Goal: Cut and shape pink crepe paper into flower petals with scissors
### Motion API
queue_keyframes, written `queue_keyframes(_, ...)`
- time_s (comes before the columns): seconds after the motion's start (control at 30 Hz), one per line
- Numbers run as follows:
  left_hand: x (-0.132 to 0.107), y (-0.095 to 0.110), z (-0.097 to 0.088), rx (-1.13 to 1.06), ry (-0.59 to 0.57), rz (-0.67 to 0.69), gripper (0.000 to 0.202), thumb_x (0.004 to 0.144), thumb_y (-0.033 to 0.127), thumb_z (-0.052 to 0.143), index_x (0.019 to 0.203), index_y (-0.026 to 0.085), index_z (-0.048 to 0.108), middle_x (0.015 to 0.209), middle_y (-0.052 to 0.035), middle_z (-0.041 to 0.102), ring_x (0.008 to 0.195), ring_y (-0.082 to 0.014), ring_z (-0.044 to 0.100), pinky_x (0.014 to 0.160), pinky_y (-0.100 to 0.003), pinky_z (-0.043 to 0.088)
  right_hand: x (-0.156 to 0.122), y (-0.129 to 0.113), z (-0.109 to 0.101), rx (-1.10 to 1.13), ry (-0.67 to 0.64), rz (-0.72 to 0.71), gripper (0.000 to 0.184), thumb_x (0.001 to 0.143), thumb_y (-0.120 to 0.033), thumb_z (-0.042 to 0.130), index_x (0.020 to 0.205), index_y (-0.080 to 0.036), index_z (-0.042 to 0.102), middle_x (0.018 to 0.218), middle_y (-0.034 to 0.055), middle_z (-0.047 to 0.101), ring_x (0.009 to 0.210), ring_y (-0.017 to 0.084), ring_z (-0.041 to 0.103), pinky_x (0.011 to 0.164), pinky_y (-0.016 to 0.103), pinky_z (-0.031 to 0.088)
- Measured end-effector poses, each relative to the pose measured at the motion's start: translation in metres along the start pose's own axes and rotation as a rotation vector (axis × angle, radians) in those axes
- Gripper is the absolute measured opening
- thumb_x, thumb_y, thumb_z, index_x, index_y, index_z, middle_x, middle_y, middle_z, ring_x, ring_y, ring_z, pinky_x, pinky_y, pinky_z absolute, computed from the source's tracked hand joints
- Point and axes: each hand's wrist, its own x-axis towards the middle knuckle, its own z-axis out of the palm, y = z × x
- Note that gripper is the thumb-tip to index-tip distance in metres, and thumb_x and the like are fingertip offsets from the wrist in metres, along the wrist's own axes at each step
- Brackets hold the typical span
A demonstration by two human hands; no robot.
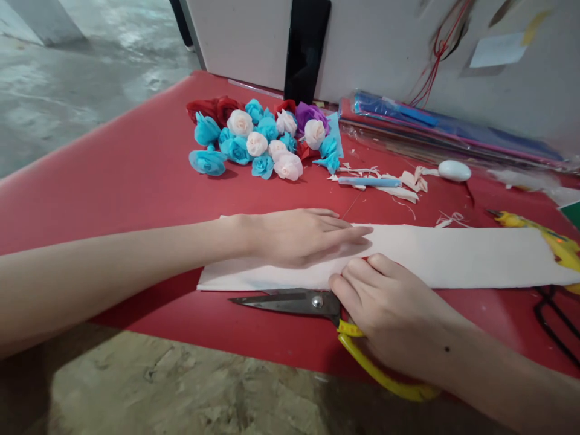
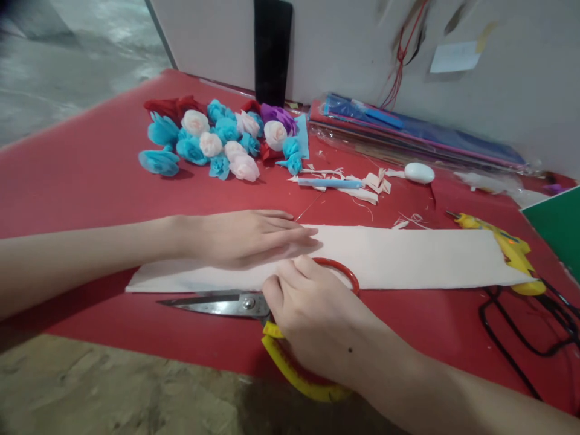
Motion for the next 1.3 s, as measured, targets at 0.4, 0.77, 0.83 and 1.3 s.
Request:
queue_keyframes(0.4, -0.001, 0.002, -0.003, 0.019, -0.008, -0.055, 0.046, 0.094, 0.021, 0.028, 0.139, 0.010, 0.024, 0.133, -0.0153, 0.048, 0.120, -0.0212, 0.046, 0.099, -0.032, 0.035, 0.003, 0.001, 0.002, -0.140, 0.129, -0.114, 0.022, 0.076, 0.000, 0.040, 0.065, -0.015, 0.052, 0.057, 0.0036, 0.048, 0.054, 0.019, 0.039, 0.057, 0.032, 0.023)
queue_keyframes(0.77, -0.015, 0.003, -0.013, 0.226, 0.098, 0.000, 0.035, 0.093, 0.017, 0.028, 0.116, 0.013, 0.054, 0.107, -0.0126, 0.061, 0.089, -0.0220, 0.054, 0.079, -0.034, 0.040, 0.002, -0.002, -0.002, -0.193, 0.066, -0.130, 0.019, 0.076, 0.000, 0.041, 0.069, -0.014, 0.052, 0.062, 0.0029, 0.046, 0.057, 0.017, 0.038, 0.057, 0.033, 0.019)
queue_keyframes(0.83, -0.029, 0.006, -0.018, 0.275, 0.075, -0.008, 0.035, 0.092, 0.017, 0.027, 0.112, 0.013, 0.056, 0.098, -0.0116, 0.063, 0.081, -0.0208, 0.053, 0.074, -0.033, 0.040, 0.002, -0.003, -0.003, -0.179, 0.066, -0.132, 0.020, 0.077, 0.001, 0.040, 0.068, -0.014, 0.051, 0.063, 0.0028, 0.045, 0.057, 0.017, 0.037, 0.057, 0.033, 0.018)
queue_keyframes(1.3, -0.065, 0.012, -0.011, 0.293, 0.048, -0.146, 0.033, 0.093, 0.021, 0.028, 0.108, 0.013, 0.057, 0.091, -0.0087, 0.064, 0.074, -0.0176, 0.055, 0.068, -0.030, 0.042, 0.003, -0.009, -0.007, -0.140, -0.041, -0.059, 0.011, 0.072, -0.021, 0.050, 0.077, -0.013, 0.057, 0.073, 0.0067, 0.051, 0.067, 0.022, 0.039, 0.062, 0.036, 0.022)
